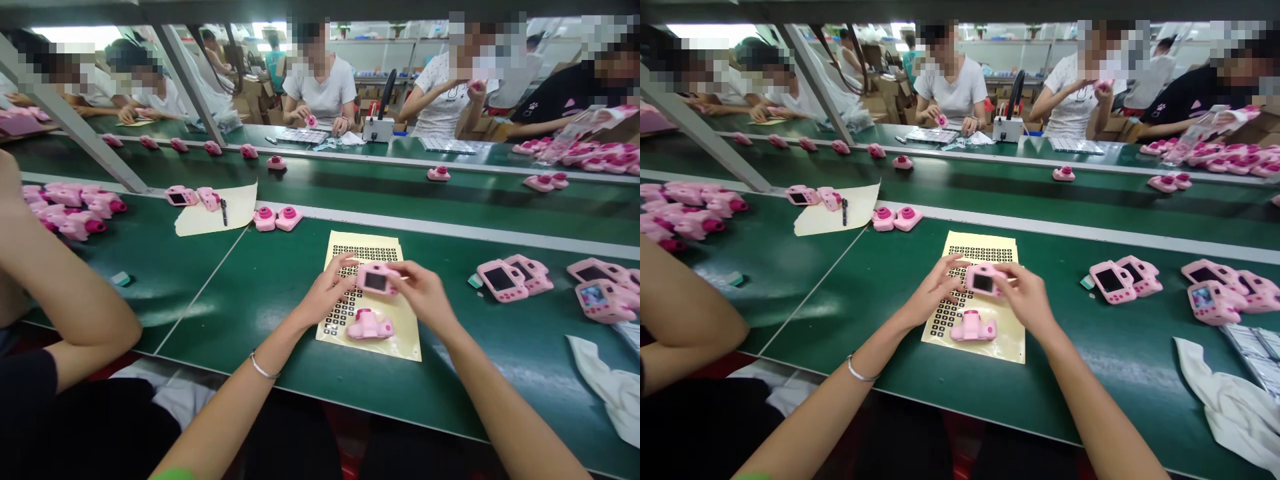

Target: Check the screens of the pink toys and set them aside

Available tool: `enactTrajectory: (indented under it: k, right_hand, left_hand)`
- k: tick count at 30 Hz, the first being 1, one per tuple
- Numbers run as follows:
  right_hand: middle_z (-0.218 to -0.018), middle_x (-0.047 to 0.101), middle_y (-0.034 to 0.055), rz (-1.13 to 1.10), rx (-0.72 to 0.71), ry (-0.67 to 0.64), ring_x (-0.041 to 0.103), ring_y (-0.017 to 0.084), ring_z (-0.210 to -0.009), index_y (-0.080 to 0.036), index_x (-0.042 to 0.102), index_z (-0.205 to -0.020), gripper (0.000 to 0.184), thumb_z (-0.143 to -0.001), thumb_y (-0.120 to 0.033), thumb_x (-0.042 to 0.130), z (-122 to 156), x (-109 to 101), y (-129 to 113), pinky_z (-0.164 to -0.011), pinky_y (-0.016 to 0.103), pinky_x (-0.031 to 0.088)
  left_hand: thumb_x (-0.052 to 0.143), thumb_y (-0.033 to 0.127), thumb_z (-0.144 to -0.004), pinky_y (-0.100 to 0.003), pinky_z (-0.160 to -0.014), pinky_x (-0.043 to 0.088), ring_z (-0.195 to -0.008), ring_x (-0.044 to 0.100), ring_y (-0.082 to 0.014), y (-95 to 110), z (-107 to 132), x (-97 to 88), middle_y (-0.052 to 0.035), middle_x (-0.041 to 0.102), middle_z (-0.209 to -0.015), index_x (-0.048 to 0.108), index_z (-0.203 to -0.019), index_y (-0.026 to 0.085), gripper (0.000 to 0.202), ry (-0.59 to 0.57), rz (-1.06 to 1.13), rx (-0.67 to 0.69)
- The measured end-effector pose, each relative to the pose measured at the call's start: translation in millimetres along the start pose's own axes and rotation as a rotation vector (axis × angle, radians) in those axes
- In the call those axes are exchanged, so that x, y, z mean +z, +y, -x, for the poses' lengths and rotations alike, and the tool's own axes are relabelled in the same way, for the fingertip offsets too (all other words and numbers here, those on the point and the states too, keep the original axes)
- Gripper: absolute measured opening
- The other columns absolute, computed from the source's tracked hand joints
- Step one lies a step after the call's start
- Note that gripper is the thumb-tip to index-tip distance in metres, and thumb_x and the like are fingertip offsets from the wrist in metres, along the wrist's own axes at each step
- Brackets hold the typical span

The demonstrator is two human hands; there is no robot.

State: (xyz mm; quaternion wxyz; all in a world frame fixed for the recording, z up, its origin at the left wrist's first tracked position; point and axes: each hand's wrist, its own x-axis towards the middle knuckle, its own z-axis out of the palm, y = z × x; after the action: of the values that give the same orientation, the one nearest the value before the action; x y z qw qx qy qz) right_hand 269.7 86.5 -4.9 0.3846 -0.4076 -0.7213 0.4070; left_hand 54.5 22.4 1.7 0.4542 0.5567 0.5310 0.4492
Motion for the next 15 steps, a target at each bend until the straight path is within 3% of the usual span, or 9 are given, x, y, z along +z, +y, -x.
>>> enactTrajectory:
  k: [2,4,6,8,11,12,15]
  right_hand:
    - [-0.102,0.068,0.0082,0.149,0.091,0.243,0.064,0.018,-0.082,-0.016,0.065,-0.109,0.037,-0.086,-0.044,0.058,10.2,-29.8,22.9,-0.075,0.032,0.051]
    - [-0.097,0.068,0.0095,0.372,0.186,0.469,0.063,0.020,-0.078,-0.014,0.063,-0.108,0.039,-0.084,-0.044,0.057,20.0,-62.4,46.7,-0.076,0.036,0.050]
    - [-0.096,0.067,0.0121,0.560,0.228,0.573,0.062,0.023,-0.079,-0.012,0.062,-0.108,0.039,-0.083,-0.040,0.056,27.1,-87.6,62.5,-0.079,0.040,0.049]
    - [-0.110,0.062,0.0204,0.764,0.178,0.607,0.059,0.031,-0.099,-0.008,0.061,-0.111,0.041,-0.083,-0.037,0.053,29.3,-96.3,64.4,-0.086,0.046,0.046]
    - [-0.135,0.045,0.0260,1.015,0.024,0.588,0.041,0.041,-0.126,-0.008,0.062,-0.115,0.040,-0.088,-0.035,0.048,21.5,-73.5,44.9,-0.092,0.049,0.041]
    - [-0.134,0.047,0.0232,1.018,-0.011,0.520,0.044,0.038,-0.123,-0.011,0.063,-0.113,0.037,-0.090,-0.034,0.045,16.1,-59.1,36.2,-0.090,0.047,0.041]
    - [-0.108,0.063,0.0107,0.780,0.004,0.133,0.059,0.022,-0.094,-0.018,0.066,-0.103,0.029,-0.094,-0.032,0.042,-2.6,-14.9,18.3,-0.077,0.033,0.044]
  left_hand:
    - [0.063,0.051,-0.080,-0.027,-0.078,0.055,-0.105,0.057,-0.0170,5.0,13.5,2.2,-0.0088,0.042,-0.142,0.038,-0.143,0.032,0.071,-0.044,-0.250,0.108]
    - [0.074,0.056,-0.069,-0.033,-0.092,0.053,-0.119,0.051,-0.0219,7.2,26.9,6.8,-0.0087,0.039,-0.143,0.042,-0.141,0.033,0.082,-0.163,-0.419,0.243]
    - [0.077,0.057,-0.065,-0.037,-0.099,0.050,-0.126,0.046,-0.0254,6.0,36.2,13.4,-0.0093,0.037,-0.143,0.047,-0.137,0.033,0.082,-0.312,-0.527,0.352]
    - [0.073,0.049,-0.074,-0.036,-0.097,0.050,-0.124,0.049,-0.0251,3.0,39.8,20.4,-0.0093,0.037,-0.142,0.053,-0.132,0.034,0.063,-0.407,-0.622,0.400]
    - [0.068,0.033,-0.080,-0.030,-0.089,0.051,-0.109,0.055,-0.0187,-0.2,37.0,26.4,-0.0077,0.042,-0.134,0.059,-0.124,0.034,0.044,-0.449,-0.612,0.318]
    - [0.070,0.030,-0.079,-0.029,-0.088,0.051,-0.107,0.056,-0.0167,-0.3,34.9,26.6,-0.0070,0.043,-0.131,0.060,-0.122,0.033,0.044,-0.439,-0.551,0.273]
    - [0.075,0.031,-0.072,-0.025,-0.087,0.051,-0.102,0.057,-0.0142,1.8,28.5,22.3,-0.0053,0.049,-0.120,0.059,-0.120,0.029,0.051,-0.294,-0.306,0.134]
